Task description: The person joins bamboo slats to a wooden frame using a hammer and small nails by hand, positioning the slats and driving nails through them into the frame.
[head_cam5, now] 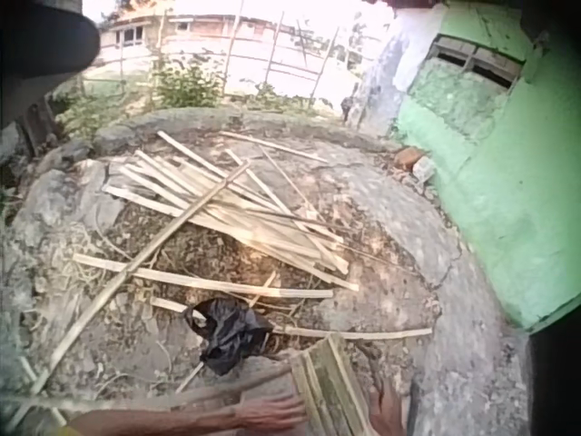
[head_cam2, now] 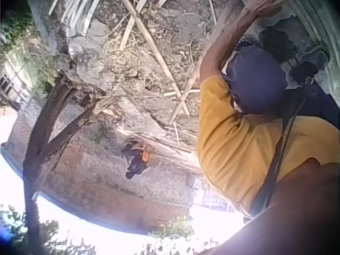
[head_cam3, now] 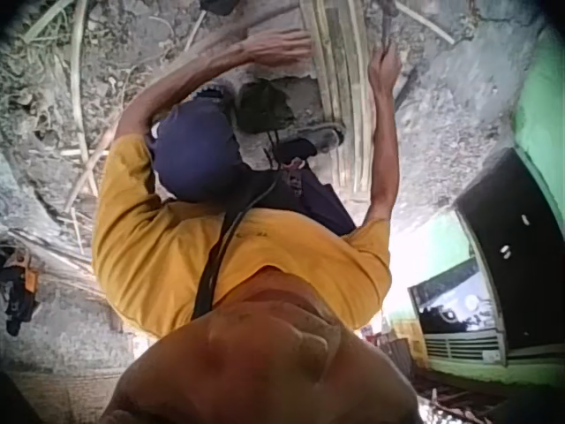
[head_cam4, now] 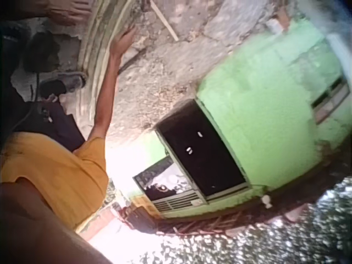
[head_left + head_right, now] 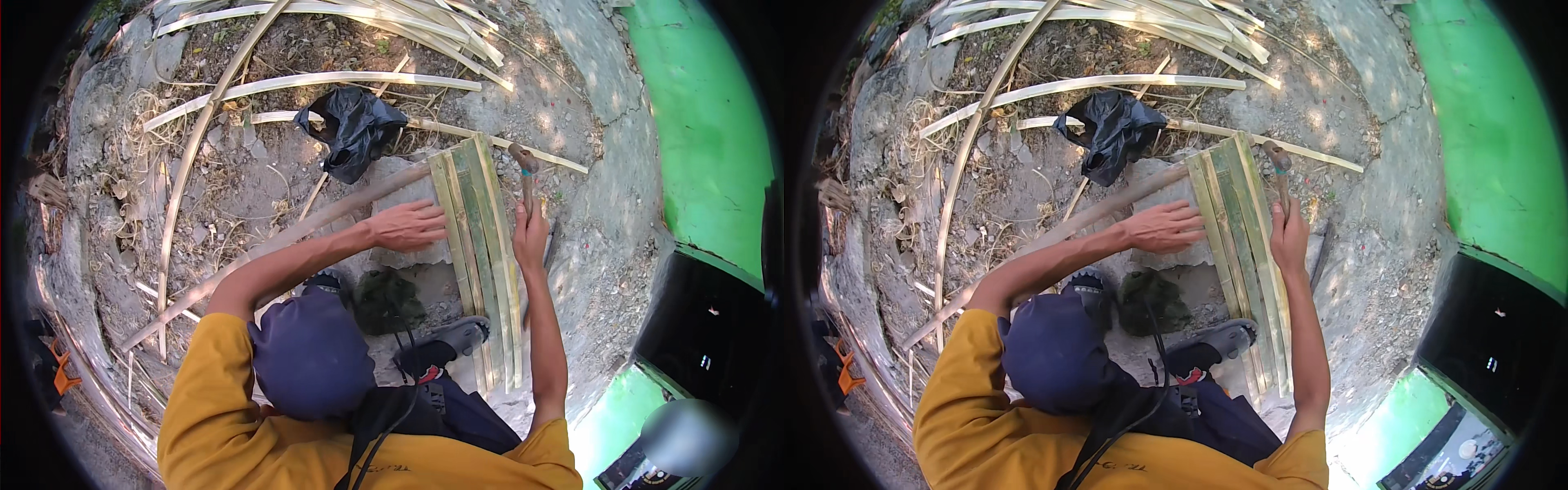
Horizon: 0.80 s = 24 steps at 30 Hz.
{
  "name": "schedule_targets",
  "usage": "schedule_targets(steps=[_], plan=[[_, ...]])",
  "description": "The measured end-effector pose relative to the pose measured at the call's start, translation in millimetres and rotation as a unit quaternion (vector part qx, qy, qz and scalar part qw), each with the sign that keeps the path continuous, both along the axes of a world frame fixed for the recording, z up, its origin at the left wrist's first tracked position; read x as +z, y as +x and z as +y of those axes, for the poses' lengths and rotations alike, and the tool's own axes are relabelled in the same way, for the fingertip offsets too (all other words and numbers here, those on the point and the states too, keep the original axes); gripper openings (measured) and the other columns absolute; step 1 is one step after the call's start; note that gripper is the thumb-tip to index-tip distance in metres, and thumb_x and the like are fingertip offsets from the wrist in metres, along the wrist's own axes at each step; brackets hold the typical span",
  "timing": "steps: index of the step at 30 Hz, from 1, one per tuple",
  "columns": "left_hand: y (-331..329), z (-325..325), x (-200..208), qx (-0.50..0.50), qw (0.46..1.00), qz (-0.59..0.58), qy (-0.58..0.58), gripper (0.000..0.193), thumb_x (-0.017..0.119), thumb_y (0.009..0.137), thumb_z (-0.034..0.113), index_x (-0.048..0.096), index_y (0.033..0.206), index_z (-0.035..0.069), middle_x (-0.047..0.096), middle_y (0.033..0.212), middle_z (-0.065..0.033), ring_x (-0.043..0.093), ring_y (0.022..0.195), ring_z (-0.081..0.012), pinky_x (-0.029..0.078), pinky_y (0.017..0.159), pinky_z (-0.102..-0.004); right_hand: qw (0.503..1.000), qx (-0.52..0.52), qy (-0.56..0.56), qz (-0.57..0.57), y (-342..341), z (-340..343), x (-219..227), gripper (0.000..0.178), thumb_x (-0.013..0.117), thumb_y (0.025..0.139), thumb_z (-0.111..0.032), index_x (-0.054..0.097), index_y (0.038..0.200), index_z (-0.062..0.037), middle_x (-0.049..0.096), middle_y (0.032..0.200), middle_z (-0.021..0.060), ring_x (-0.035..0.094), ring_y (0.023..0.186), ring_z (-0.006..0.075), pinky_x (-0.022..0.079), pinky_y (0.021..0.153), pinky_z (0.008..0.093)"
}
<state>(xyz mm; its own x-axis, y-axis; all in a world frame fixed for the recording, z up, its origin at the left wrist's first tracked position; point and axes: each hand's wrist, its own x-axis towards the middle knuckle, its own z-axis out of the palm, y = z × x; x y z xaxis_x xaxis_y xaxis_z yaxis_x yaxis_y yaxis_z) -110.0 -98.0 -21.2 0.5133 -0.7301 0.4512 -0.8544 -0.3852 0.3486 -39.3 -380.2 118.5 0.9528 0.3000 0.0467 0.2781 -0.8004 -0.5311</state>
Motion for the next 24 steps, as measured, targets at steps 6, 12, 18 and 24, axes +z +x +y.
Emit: schedule_targets(steps=[6,12,18,24], plan=[[19.5,-50.5,-8.1,0.045,0.997,0.067,-0.008,0.095,0.068,0.092,0.054,0.021,0.170,0.027,0.025,0.173,-0.0090,0.030,0.157,-0.0284,0.016,0.130,-0.0569,0.972,0.221,-0.063,0.057,27.0,-17.5,-15.9,0.019,0.061,0.104,-0.016,0.059,0.117,-0.0017,0.067,0.083,0.0233,0.069,0.077,0.0454,0.052,0.065,0.0487],[24.3,-58.3,-29.9,0.043,0.990,0.130,0.013,0.090,0.064,0.093,0.057,0.025,0.169,0.031,0.026,0.173,-0.0079,0.023,0.161,-0.0277,0.016,0.128,-0.0606,0.935,0.336,-0.098,0.064,52.9,1.3,-38.0,0.021,0.067,0.099,-0.017,0.061,0.114,-0.0041,0.069,0.089,0.0171,0.070,0.073,0.0407,0.056,0.062,0.0495],[25.3,-52.2,-15.5,0.024,0.978,0.201,-0.044,0.077,0.054,0.100,0.058,0.028,0.168,0.033,0.029,0.172,-0.0113,0.020,0.162,-0.0296,0.002,0.131,-0.0637,0.906,0.391,-0.156,0.033,76.8,3.4,-61.0,0.020,0.069,0.096,-0.015,0.060,0.111,-0.0049,0.067,0.084,0.0152,0.070,0.071,0.0383,0.057,0.059,0.0479],[29.6,-52.1,-3.7,0.040,0.988,0.149,-0.018,0.077,0.055,0.099,0.057,0.028,0.168,0.034,0.021,0.176,-0.0045,0.015,0.163,-0.0269,0.005,0.131,-0.0627,0.882,0.471,-0.001,-0.019,73.3,0.5,-37.2,0.017,0.069,0.095,-0.015,0.058,0.104,-0.0060,0.066,0.083,0.0152,0.069,0.068,0.0387,0.056,0.058,0.0481]])
